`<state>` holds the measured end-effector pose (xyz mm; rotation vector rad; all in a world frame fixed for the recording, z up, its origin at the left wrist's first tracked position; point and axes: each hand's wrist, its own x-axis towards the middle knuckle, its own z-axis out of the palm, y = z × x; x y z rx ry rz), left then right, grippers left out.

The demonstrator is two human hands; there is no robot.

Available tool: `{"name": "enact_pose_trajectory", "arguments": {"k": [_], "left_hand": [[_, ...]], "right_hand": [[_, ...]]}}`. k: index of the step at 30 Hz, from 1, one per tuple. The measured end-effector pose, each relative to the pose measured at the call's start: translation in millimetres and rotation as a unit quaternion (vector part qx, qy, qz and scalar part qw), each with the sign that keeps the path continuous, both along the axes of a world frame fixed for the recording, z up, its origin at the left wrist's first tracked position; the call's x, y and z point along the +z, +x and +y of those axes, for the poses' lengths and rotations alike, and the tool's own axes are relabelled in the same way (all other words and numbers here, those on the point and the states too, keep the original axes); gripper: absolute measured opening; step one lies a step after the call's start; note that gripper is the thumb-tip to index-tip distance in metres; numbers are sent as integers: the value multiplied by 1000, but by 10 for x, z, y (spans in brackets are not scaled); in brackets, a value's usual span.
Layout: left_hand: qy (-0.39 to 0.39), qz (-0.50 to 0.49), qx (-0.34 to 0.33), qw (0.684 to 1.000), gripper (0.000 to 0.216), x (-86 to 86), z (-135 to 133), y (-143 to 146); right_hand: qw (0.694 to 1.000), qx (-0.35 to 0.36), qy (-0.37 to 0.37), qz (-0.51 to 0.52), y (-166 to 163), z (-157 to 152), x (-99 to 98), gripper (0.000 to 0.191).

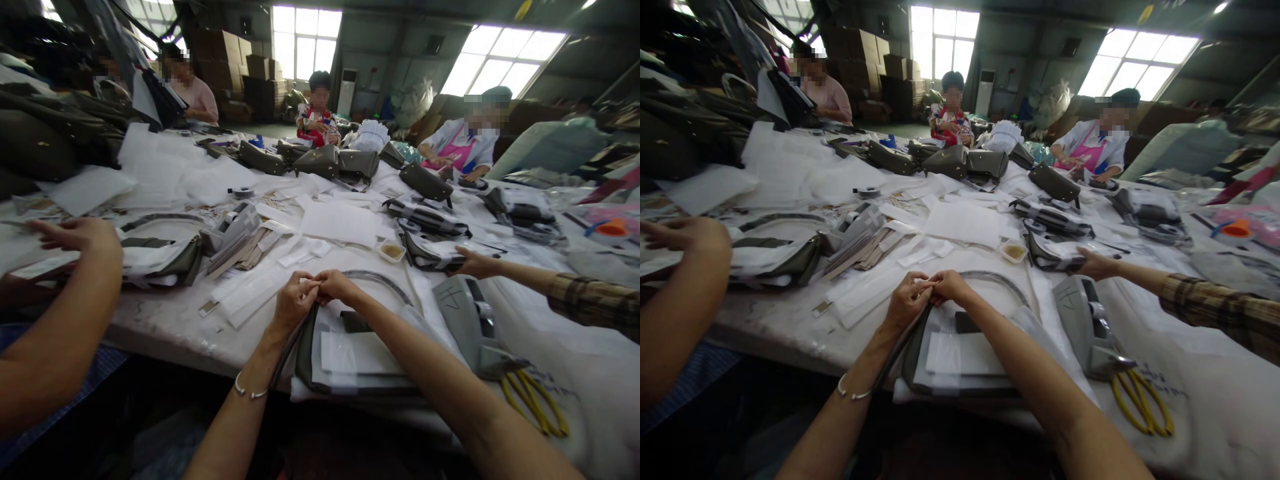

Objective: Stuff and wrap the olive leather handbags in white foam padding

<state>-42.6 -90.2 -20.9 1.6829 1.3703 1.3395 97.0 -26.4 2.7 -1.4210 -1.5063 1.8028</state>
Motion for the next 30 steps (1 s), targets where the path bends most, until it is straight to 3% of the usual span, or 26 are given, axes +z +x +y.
{"name": "enact_pose_trajectory", "arguments": {"k": [3,8,14,17,24,30], "left_hand": [[12,18,-10,1000,19,-29,-20,30],[-64,-45,40,996,37,-97,68,-27],[-111,-54,-8,992,30,-54,113,-96],[-107,-74,-15,991,32,-1,104,-119],[-92,-101,9,991,28,42,103,-141],[-90,-138,42,985,28,-10,134,-178]], "right_hand": [[999,-24,-11,20,42,-32,-39,8],[997,-35,-23,68,127,-94,-27,5],[997,-22,-21,71,217,-111,57,17],[999,-25,13,46,227,-97,51,24],[991,-23,135,-1,102,-121,22,20],[975,-17,208,-72,85,-115,-24,8]]}}
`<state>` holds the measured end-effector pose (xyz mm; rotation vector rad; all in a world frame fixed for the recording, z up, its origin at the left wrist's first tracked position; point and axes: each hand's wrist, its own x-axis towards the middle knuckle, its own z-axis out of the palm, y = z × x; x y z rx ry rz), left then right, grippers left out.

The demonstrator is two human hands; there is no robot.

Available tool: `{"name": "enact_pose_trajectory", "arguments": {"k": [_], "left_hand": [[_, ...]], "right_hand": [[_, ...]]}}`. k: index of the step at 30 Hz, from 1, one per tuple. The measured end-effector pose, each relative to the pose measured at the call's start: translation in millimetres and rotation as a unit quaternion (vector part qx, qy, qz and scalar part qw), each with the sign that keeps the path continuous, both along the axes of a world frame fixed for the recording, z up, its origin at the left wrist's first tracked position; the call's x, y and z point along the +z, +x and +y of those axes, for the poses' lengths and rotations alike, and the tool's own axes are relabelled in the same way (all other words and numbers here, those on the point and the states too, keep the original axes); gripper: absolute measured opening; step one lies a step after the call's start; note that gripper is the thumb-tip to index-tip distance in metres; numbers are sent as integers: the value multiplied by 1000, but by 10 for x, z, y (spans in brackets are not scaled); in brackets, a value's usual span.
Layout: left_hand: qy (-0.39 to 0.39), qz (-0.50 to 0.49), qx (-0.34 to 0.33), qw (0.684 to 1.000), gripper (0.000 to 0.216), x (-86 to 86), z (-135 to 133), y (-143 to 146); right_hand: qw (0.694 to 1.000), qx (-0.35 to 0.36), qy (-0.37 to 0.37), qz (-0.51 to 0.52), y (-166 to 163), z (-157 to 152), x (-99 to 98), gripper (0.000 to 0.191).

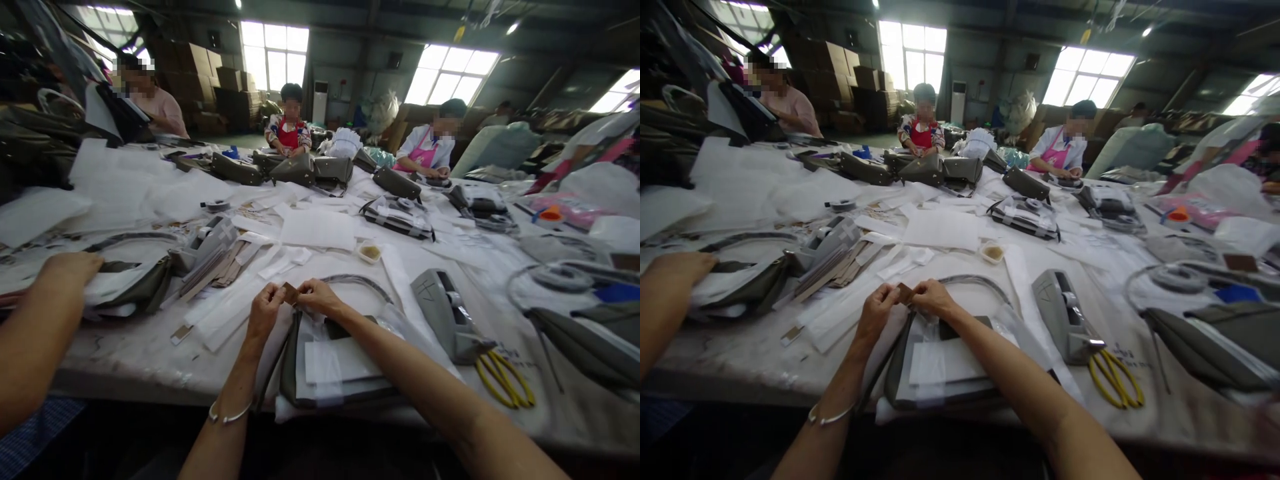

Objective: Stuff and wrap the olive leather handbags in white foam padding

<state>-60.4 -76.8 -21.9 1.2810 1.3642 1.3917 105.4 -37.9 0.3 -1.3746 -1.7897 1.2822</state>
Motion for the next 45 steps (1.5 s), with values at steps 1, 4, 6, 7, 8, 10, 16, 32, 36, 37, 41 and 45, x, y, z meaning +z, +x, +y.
{"name": "enact_pose_trajectory", "arguments": {"k": [1,4,6,7,8,10,16,32,36,37,41,45], "left_hand": [[0,-15,14,1000,28,-17,12,-7],[3,-75,50,996,35,-45,50,-26],[5,-117,52,992,41,-30,59,-42],[-1,-145,33,989,44,-14,54,-51],[-16,-174,-2,985,46,6,43,-59],[-73,-223,-106,966,48,40,7,-71],[-185,-233,-220,929,56,35,-66,-95],[-77,-196,-115,971,54,-34,1,-131],[-81,62,-134,986,55,-32,60,-89],[-91,112,-147,979,51,-18,75,-62],[-112,249,-162,948,40,87,143,141],[-116,373,-155,907,38,204,244,413]], "right_hand": [[1000,-10,9,-12,18,3,-18,9],[999,-28,18,-31,79,9,-71,11],[999,-30,15,-33,105,9,-100,12],[999,-30,13,-33,108,8,-113,14],[999,-31,12,-33,105,5,-125,17],[999,-35,9,-41,84,-1,-144,22],[993,-41,32,-110,229,133,11,22],[775,-120,152,-601,2001,777,-150,42],[754,-128,223,-605,1993,784,-80,34],[756,-134,235,-596,1961,780,-27,33],[813,-115,275,-500,1670,671,258,23],[873,-41,301,-382,1183,389,473,16]]}}
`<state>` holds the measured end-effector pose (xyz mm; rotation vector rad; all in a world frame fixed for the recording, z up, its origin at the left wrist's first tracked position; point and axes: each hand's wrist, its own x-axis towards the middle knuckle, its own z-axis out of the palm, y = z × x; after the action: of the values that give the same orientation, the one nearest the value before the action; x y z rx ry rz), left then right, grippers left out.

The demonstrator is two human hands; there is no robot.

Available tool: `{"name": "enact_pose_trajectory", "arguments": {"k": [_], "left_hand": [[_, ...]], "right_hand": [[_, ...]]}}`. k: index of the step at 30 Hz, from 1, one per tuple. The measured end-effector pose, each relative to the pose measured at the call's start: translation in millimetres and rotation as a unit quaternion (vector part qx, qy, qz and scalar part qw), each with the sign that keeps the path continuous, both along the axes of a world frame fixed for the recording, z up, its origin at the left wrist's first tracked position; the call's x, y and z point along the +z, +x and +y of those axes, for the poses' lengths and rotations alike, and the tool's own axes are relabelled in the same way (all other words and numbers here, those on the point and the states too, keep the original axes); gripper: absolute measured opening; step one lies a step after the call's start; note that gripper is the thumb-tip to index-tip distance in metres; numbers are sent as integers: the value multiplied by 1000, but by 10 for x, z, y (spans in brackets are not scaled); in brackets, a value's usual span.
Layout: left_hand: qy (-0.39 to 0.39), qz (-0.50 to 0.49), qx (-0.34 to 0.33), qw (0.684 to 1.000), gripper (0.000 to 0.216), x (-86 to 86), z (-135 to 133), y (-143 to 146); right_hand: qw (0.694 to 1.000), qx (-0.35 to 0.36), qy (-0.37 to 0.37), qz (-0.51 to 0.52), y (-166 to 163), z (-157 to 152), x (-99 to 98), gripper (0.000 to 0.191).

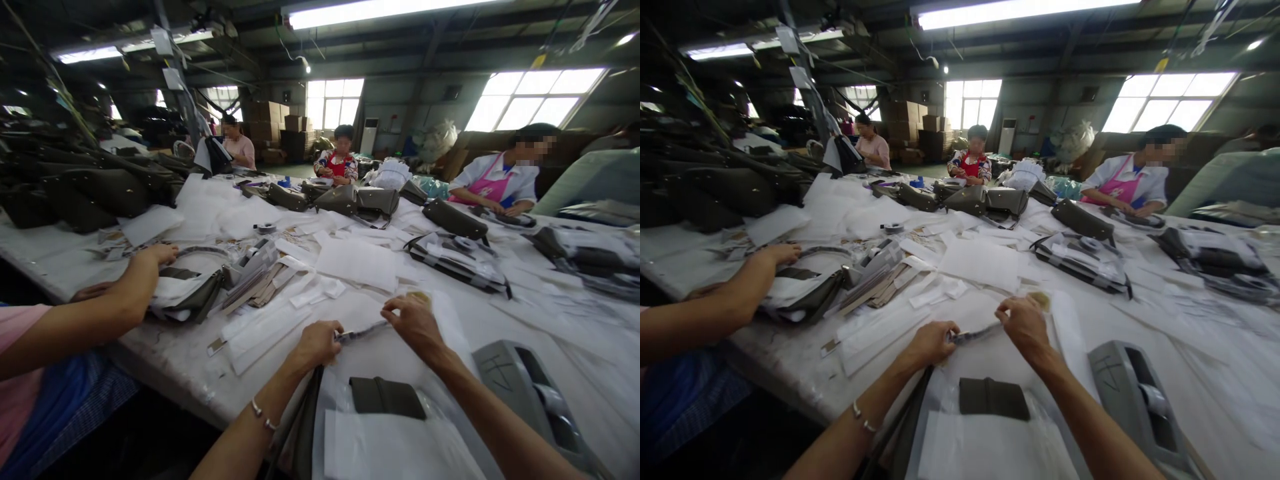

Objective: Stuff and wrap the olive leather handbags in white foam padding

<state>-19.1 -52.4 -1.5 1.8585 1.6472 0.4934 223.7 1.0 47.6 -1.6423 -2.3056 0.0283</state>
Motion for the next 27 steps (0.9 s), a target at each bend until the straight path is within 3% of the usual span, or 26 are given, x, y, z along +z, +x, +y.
{"name": "enact_pose_trajectory", "arguments": {"k": [4,9,13,19,23,27], "left_hand": [[14,64,-16,998,31,63,155,171],[17,85,-43,995,31,103,339,182],[4,87,-70,994,18,193,383,-62],[19,87,-76,993,26,315,635,-487],[84,70,-70,992,14,298,976,-237],[115,100,20,988,63,228,1461,91]], "right_hand": [[997,40,-38,48,-356,-232,-120,12],[995,32,-8,93,-371,-276,-685,11],[990,64,-4,126,-301,-245,-985,21],[984,68,-25,162,-331,-216,-1035,15],[983,61,-25,173,-337,-208,-1067,15],[983,67,-13,170,-294,-191,-1161,13]]}}
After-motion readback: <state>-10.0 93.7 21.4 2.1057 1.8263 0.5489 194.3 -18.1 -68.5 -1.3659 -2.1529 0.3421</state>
